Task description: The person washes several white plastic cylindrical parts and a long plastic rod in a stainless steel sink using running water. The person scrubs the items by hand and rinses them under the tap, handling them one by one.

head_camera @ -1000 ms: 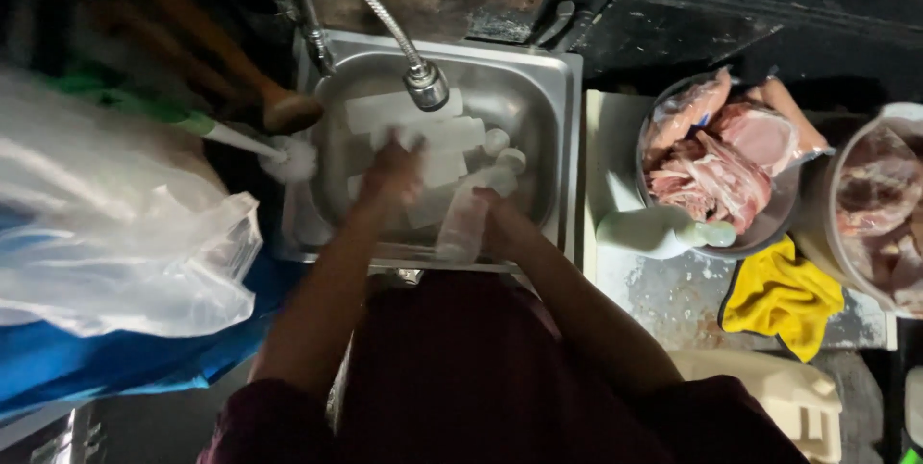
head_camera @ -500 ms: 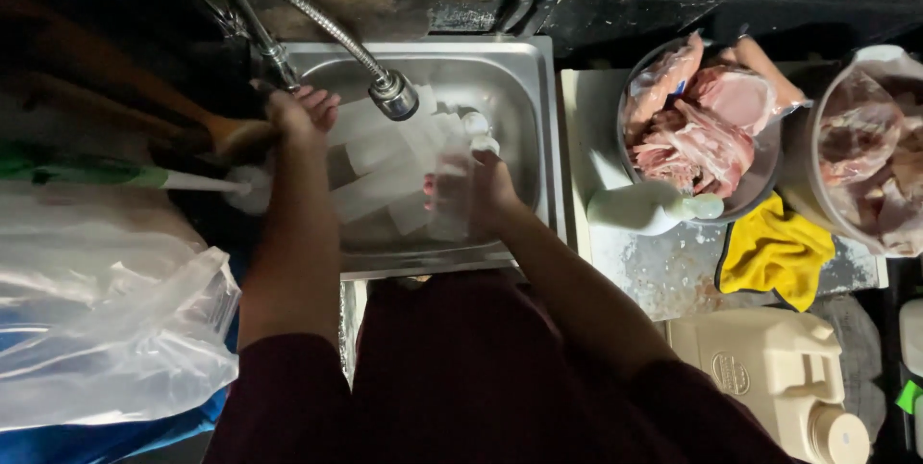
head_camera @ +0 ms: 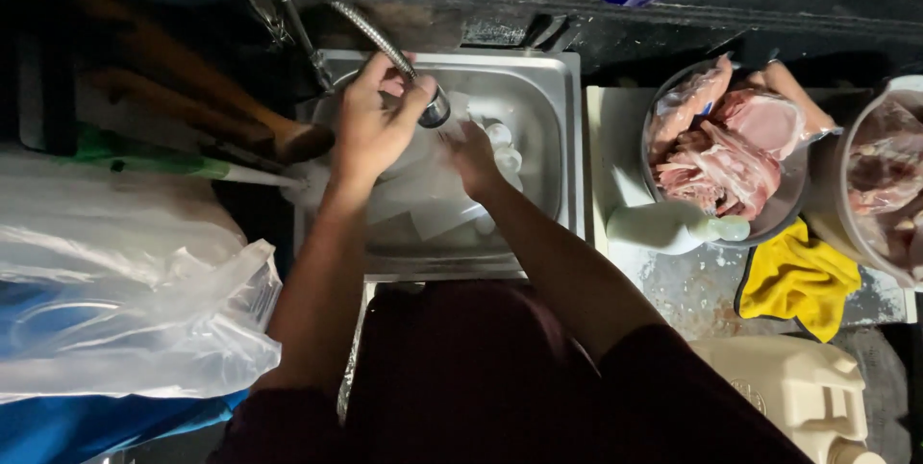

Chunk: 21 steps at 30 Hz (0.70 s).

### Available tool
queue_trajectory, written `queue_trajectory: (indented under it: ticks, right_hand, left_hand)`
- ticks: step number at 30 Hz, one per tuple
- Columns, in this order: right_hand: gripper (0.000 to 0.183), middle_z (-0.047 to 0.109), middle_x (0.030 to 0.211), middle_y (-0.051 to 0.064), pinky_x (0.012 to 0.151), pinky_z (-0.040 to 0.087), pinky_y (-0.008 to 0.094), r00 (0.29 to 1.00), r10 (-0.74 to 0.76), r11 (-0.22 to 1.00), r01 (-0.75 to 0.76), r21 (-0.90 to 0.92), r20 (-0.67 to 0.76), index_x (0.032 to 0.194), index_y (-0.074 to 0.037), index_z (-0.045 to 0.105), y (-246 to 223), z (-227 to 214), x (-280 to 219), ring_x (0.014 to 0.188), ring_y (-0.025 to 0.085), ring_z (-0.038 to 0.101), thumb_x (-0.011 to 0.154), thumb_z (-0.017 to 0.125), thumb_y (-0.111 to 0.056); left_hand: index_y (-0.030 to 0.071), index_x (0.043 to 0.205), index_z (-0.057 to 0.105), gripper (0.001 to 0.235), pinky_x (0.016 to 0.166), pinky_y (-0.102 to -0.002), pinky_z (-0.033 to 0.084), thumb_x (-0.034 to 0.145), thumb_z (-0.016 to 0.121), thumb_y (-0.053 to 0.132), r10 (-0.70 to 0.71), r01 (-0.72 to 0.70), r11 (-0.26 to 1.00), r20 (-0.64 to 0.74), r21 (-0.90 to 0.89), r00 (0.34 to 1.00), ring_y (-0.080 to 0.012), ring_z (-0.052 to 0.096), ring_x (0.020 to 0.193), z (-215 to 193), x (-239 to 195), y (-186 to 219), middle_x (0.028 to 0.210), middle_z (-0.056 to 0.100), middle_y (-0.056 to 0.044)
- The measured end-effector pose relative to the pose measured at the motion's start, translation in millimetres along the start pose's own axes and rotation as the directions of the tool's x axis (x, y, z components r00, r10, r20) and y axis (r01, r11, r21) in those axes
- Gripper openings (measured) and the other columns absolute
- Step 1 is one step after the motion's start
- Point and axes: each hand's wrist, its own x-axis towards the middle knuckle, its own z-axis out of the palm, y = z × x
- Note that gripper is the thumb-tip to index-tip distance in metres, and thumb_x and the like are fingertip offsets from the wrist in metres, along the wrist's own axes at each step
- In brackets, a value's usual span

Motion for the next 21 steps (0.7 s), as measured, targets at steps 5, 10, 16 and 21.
queue_trajectory:
  ticks: [5, 10, 16, 21]
  right_hand:
    - [0.085, 0.055, 0.134, 0.013, 0.11, 0.038, 0.044, 0.822, -0.47, 0.633, 0.568, -0.526, 0.323, 0.146, -0.007, 0.048, -2.4, -27.8, -33.4, 0.129, 0.03, 0.051, 0.078, 0.091, -0.033]
    - [0.09, 0.054, 0.132, 0.018, 0.116, 0.035, 0.052, 0.821, -0.438, 0.565, 0.569, -0.598, 0.367, 0.151, 0.0, 0.037, -16.5, -30.1, -54.0, 0.131, 0.034, 0.052, 0.083, 0.087, -0.033]
    - [0.083, 0.058, 0.128, 0.009, 0.112, 0.039, 0.041, 0.786, -0.494, 0.612, 0.618, -0.494, 0.371, 0.151, -0.011, 0.045, -25.5, -27.9, -60.3, 0.12, 0.021, 0.056, 0.081, 0.089, -0.02]
    - [0.082, 0.057, 0.125, 0.01, 0.11, 0.041, 0.043, 0.757, -0.524, 0.573, 0.653, -0.496, 0.391, 0.151, -0.01, 0.045, -27.0, -23.2, -65.9, 0.117, 0.022, 0.057, 0.081, 0.087, -0.014]
  left_hand:
    - [0.024, 0.104, 0.075, 0.023, 0.074, -0.038, 0.06, 0.088, 0.074, 0.04, -0.024, -0.012, 0.964, 0.135, 0.266, 0.991, -0.0211, 0.075, 0.087, -4.8, 24.1, 10.5, 0.096, 0.078, -0.002]
    - [0.029, 0.098, 0.08, 0.022, 0.071, -0.043, 0.062, 0.083, 0.074, 0.044, -0.025, -0.034, 0.932, 0.158, 0.362, 0.987, -0.0249, 0.077, 0.084, 14.6, 39.8, -5.3, 0.082, 0.077, 0.002]
    - [0.021, 0.105, 0.08, 0.025, 0.078, -0.049, 0.059, 0.087, 0.071, 0.036, -0.039, -0.044, 0.946, 0.247, 0.322, 0.968, -0.0325, 0.075, 0.095, -7.1, 30.8, 26.7, 0.089, 0.078, -0.008]
    - [0.024, 0.106, 0.08, 0.024, 0.08, -0.05, 0.059, 0.091, 0.068, 0.038, -0.089, -0.002, 0.937, 0.246, 0.348, 0.965, -0.0319, 0.075, 0.096, -13.1, 24.1, 31.8, 0.091, 0.078, -0.007]
